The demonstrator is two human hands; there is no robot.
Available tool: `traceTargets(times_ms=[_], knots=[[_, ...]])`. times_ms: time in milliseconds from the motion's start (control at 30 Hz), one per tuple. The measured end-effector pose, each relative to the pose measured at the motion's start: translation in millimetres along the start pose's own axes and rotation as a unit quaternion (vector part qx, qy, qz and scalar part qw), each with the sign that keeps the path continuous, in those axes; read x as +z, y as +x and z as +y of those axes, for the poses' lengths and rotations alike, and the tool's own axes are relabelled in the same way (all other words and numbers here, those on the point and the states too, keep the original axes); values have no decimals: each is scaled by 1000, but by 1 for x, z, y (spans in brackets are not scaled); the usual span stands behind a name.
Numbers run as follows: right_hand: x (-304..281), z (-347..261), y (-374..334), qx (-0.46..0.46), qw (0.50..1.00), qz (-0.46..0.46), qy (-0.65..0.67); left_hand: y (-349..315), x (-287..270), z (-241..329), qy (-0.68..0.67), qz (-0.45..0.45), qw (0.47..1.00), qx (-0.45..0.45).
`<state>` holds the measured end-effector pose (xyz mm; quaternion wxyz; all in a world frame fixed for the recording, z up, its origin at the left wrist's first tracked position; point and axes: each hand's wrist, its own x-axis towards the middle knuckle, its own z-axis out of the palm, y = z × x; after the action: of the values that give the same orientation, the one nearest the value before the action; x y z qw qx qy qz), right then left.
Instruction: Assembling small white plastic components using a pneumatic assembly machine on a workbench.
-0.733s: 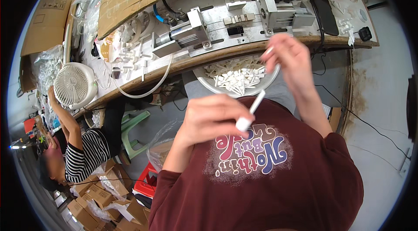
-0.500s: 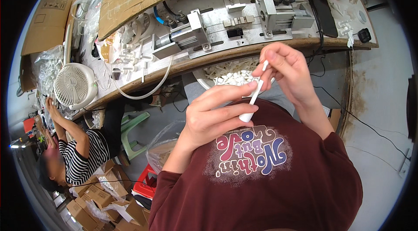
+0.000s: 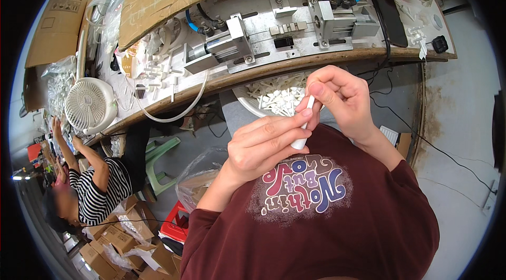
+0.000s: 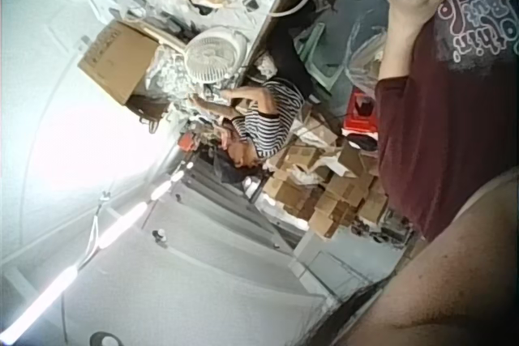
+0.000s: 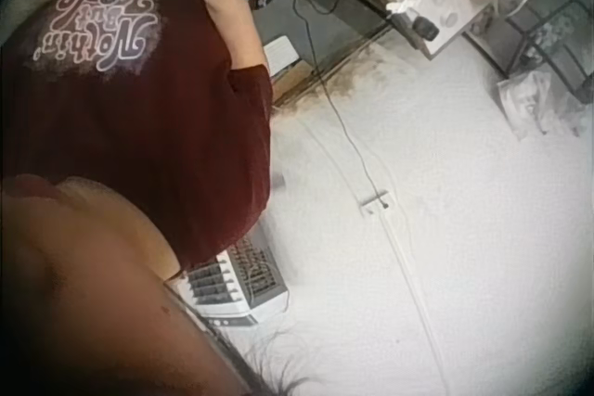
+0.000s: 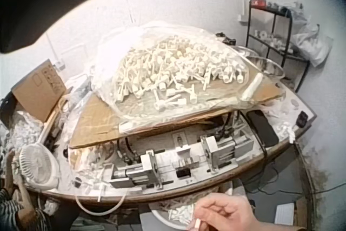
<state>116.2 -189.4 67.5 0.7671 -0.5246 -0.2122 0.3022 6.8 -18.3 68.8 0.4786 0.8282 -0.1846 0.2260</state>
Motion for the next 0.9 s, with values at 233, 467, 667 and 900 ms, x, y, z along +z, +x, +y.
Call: traceTargets(times_ms=[233, 467, 667, 900], knots=[[-2, 5, 0, 22, 999, 11, -33, 3, 6, -1, 22, -4, 1000, 18], [-19, 21, 14, -14, 984, 130, -124, 17, 20, -37, 135, 42, 988, -63], [-34, 31, 4, -31, 949, 143, -280, 29, 44, -93, 352, 50, 935, -6], [-31, 32, 0, -72, 928, 97, -353, 45, 49, -103, 392, 27, 919, -22]])
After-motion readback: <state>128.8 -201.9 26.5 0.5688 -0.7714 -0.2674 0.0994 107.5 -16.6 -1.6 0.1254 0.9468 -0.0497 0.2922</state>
